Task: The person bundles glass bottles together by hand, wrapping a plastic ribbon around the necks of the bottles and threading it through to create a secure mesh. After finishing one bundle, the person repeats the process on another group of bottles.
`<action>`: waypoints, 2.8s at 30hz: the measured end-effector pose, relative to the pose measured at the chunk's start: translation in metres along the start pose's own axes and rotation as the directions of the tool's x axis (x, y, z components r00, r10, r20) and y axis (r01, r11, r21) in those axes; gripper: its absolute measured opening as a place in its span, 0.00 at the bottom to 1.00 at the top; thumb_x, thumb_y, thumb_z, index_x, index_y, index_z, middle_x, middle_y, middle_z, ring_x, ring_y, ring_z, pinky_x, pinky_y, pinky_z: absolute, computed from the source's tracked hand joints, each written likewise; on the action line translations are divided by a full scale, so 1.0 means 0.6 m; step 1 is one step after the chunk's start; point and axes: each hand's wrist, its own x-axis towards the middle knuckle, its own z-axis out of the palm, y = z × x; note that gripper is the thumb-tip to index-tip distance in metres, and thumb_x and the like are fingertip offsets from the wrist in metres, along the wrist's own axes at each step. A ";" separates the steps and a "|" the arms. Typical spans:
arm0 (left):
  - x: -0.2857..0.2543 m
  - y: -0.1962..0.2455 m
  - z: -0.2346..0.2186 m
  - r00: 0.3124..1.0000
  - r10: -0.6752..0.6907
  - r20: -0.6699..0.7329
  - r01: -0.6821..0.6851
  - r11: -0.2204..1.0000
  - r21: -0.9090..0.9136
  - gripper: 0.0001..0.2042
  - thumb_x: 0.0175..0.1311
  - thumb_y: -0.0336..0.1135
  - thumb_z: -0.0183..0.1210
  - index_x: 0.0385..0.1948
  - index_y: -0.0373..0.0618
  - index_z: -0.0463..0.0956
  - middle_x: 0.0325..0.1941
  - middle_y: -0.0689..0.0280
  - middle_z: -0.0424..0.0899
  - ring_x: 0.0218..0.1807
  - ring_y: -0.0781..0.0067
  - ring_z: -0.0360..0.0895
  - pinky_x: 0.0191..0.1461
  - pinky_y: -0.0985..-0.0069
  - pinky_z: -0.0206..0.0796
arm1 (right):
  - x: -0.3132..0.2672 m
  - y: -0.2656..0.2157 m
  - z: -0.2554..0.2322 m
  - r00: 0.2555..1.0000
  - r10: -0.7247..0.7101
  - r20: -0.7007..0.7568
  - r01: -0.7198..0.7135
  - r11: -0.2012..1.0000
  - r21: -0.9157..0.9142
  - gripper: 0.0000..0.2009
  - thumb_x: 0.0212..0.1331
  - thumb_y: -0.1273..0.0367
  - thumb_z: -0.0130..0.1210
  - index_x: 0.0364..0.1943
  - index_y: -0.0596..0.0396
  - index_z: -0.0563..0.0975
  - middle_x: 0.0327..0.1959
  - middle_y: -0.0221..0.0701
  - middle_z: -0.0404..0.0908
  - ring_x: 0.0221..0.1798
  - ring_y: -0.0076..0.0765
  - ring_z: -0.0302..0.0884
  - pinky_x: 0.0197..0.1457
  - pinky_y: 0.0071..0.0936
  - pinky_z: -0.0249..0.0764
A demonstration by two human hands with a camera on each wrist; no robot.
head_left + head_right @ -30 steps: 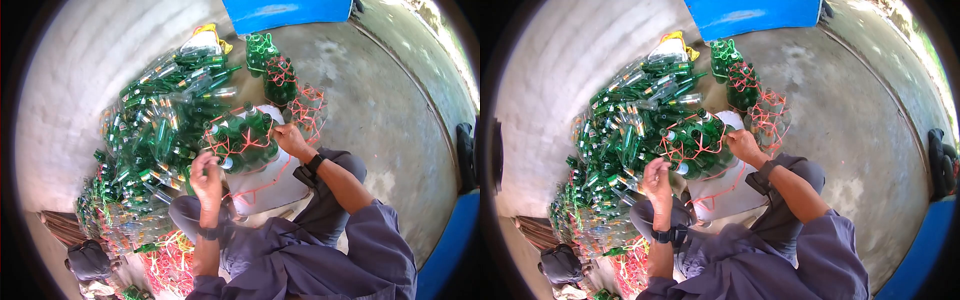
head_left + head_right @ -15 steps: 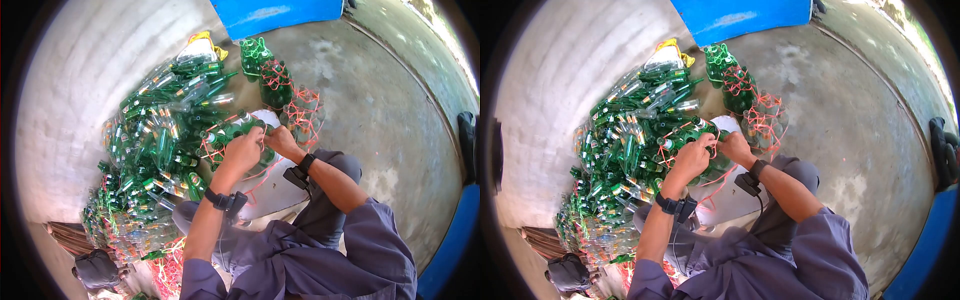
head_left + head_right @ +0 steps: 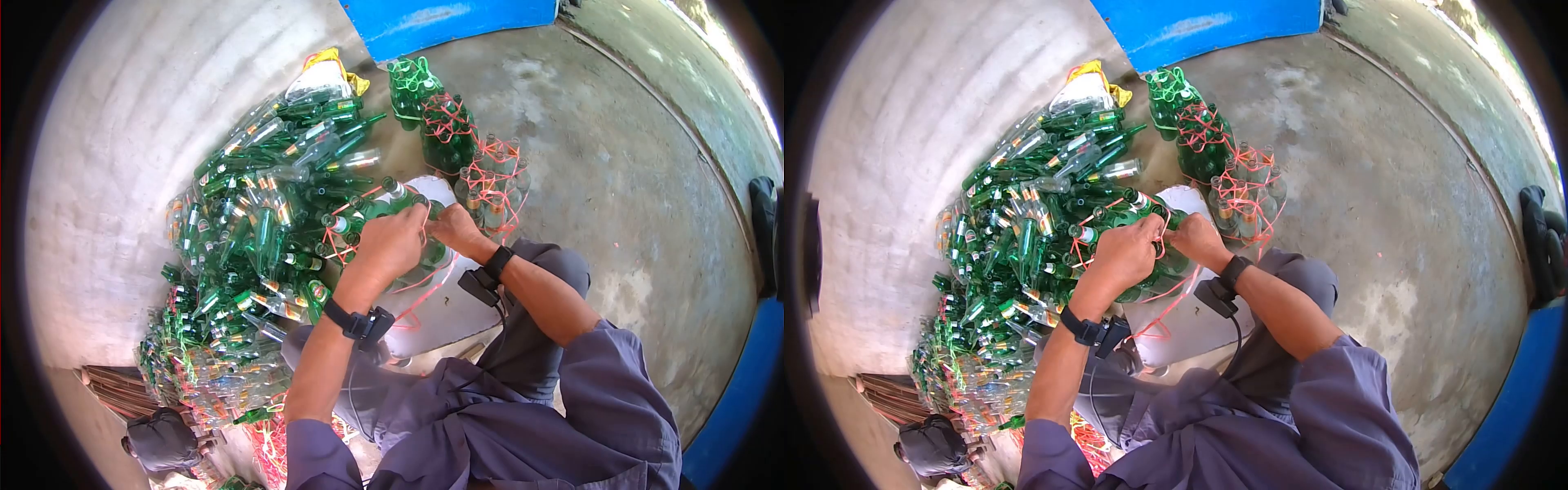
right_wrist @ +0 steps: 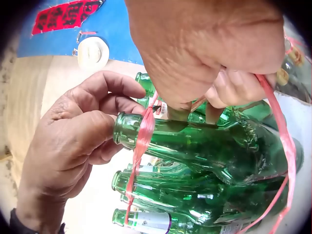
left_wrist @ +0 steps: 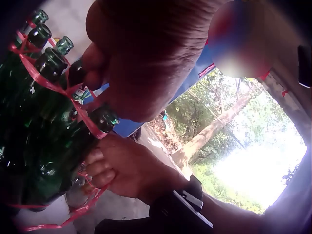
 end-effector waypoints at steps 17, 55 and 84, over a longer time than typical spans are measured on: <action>-0.031 -0.044 -0.053 0.974 -0.225 -0.039 0.213 0.956 -0.200 0.10 0.51 0.25 0.57 0.37 0.44 0.77 0.29 0.60 0.83 0.32 0.58 0.82 0.37 0.65 0.71 | -0.015 -0.101 -0.131 0.961 0.197 0.193 -0.267 0.838 0.476 0.16 0.57 0.63 0.61 0.23 0.67 0.79 0.14 0.46 0.69 0.17 0.38 0.61 0.27 0.42 0.67; -0.045 -0.050 0.012 0.960 -0.221 -0.174 0.131 0.898 -0.420 0.24 0.49 0.22 0.58 0.53 0.43 0.77 0.58 0.56 0.78 0.57 0.54 0.78 0.61 0.66 0.69 | -0.043 -0.106 -0.190 0.944 0.270 0.188 -0.328 0.828 0.455 0.17 0.58 0.64 0.63 0.20 0.65 0.77 0.15 0.24 0.64 0.22 0.18 0.59 0.25 0.30 0.60; -0.066 -0.030 0.048 0.895 -0.203 -0.398 0.066 0.941 -0.331 0.23 0.58 0.27 0.63 0.58 0.50 0.77 0.57 0.58 0.80 0.58 0.50 0.76 0.64 0.59 0.67 | -0.052 -0.102 -0.196 0.946 0.314 0.081 -0.324 0.906 0.271 0.16 0.57 0.63 0.65 0.23 0.64 0.79 0.14 0.39 0.70 0.18 0.30 0.63 0.26 0.39 0.66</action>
